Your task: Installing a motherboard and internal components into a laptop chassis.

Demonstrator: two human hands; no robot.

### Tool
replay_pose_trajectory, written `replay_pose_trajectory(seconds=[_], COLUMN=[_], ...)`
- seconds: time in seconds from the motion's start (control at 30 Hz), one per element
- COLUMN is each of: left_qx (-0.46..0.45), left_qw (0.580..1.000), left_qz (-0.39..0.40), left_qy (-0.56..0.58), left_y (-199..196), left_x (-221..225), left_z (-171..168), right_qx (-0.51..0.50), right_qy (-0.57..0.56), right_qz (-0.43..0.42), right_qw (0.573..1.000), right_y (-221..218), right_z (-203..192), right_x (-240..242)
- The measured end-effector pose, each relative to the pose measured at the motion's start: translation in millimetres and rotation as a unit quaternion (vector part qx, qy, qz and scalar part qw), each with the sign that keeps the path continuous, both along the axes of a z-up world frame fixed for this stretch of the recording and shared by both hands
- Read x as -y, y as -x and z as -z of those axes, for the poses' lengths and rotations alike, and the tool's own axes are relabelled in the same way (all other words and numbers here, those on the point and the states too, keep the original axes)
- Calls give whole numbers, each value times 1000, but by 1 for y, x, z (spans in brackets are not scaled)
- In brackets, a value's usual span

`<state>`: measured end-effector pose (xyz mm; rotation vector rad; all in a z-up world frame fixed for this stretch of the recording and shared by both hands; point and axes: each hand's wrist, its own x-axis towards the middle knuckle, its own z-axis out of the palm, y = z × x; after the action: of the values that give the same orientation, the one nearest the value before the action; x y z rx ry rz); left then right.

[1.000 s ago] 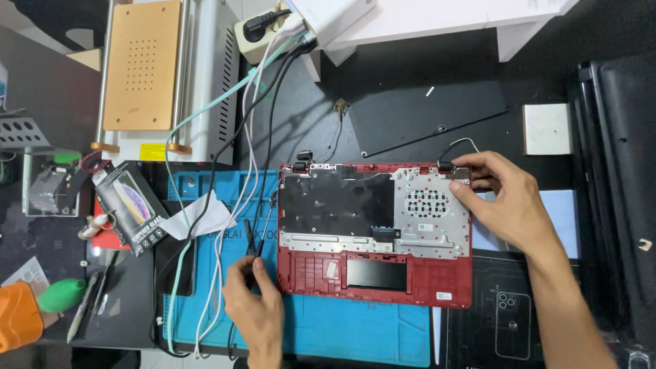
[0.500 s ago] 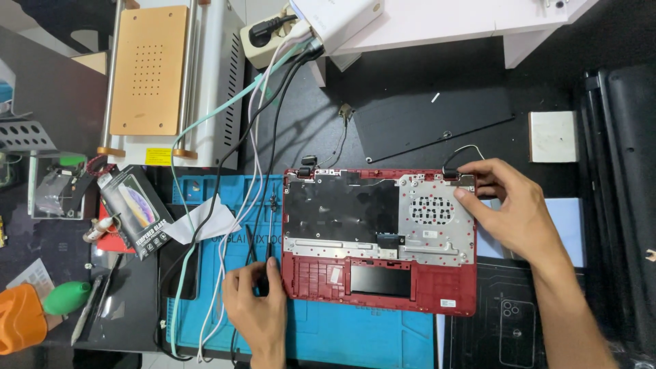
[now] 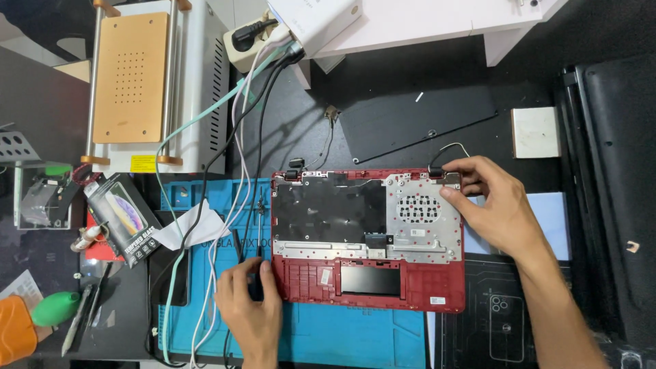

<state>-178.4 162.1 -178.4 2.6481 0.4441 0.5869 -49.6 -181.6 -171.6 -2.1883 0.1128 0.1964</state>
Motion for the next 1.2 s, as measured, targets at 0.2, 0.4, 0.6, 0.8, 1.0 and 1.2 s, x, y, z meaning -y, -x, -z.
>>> replay_pose_trajectory(seconds=[0.2, 0.4, 0.6, 0.8, 1.0, 1.2], left_qx=[-5, -25, -41, -3, -4, -29], left_qw=[999, 999, 998, 999, 999, 993], left_qz=[30, 26, 9, 42, 13, 88], left_qy=[-10, -8, 36, -7, 29, 68], left_y=[-1, -3, -6, -4, -12, -36], left_x=[8, 11, 12, -1, 5, 22], left_z=[-1, 2, 1, 19, 22, 13], right_qx=[-9, 21, 28, 71, 72, 215], right_qy=[18, 14, 13, -8, -2, 26], right_qz=[5, -3, -9, -14, -23, 25], right_qw=[1000, 1000, 999, 997, 997, 976], right_y=[0, 0, 1, 3, 3, 17], right_z=[-3, -4, -10, -15, -14, -51], right_x=[-2, -2, -4, -6, -2, 14])
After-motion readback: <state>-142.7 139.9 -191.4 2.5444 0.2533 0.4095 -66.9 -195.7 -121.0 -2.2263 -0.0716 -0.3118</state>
